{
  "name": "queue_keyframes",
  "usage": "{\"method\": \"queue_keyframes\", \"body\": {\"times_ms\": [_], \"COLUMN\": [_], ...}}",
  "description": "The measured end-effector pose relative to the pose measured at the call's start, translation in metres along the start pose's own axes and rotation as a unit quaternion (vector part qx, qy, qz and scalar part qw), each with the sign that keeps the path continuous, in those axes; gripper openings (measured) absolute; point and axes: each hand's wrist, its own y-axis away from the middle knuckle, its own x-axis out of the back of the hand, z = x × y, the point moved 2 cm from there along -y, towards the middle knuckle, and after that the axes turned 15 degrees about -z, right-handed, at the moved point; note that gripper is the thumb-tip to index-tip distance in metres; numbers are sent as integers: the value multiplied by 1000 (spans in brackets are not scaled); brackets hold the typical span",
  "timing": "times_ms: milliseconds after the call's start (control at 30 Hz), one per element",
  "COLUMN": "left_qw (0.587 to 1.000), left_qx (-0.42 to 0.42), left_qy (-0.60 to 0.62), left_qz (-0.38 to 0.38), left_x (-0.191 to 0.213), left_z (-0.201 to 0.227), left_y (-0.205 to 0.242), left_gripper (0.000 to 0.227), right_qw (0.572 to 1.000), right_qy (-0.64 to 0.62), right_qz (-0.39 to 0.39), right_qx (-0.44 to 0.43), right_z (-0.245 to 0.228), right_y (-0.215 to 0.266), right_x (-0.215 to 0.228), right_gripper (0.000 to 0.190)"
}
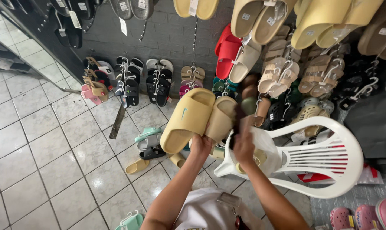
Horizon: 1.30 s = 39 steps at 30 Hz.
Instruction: The person cleans several pairs of sandals with a brush, picking them up from a chair or the floor and brushing the straps, footbeds, and soles before setting them aside.
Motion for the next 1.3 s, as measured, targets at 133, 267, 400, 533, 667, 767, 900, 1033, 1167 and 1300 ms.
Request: {"method": "queue_keyframes", "body": {"times_ms": [133,267,400,533,667,767,900,1033,1167,1300], "left_qw": [978,999,550,996,992,995,996,998,998,997], "left_qx": [56,33,43,42,18,31,21,15,30,30], "left_qy": [178,-36,-809,-70,-124,-75,-78,-43,-19,14], "left_qz": [-89,-5,205,45,3,55,42,32,56,73], "left_x": [-8,-10,15,11,3,0,5,-2,-5,7], "left_z": [-9,-14,-19,-16,-12,-3,3,-1,16,12], "left_y": [-10,-1,-15,-2,13,12,13,2,2,0], "left_gripper": [31,45,42,47,43,49,41,32,34,37], "right_qw": [937,992,909,959,891,983,907,969,931,959], "right_qy": [180,62,69,254,-108,-8,158,147,60,-17], "right_qz": [-135,-5,-145,-46,-441,-94,-120,-185,-229,-203], "right_qx": [269,111,384,119,7,-157,371,71,278,-196], "right_z": [1,-10,-13,7,5,5,-11,24,6,21], "right_y": [-3,-8,16,16,18,7,30,31,55,19], "right_x": [1,4,-6,-9,4,0,-2,-10,-32,-14], "right_gripper": [26,42,16,29,47,67,42,34,34,62]}}
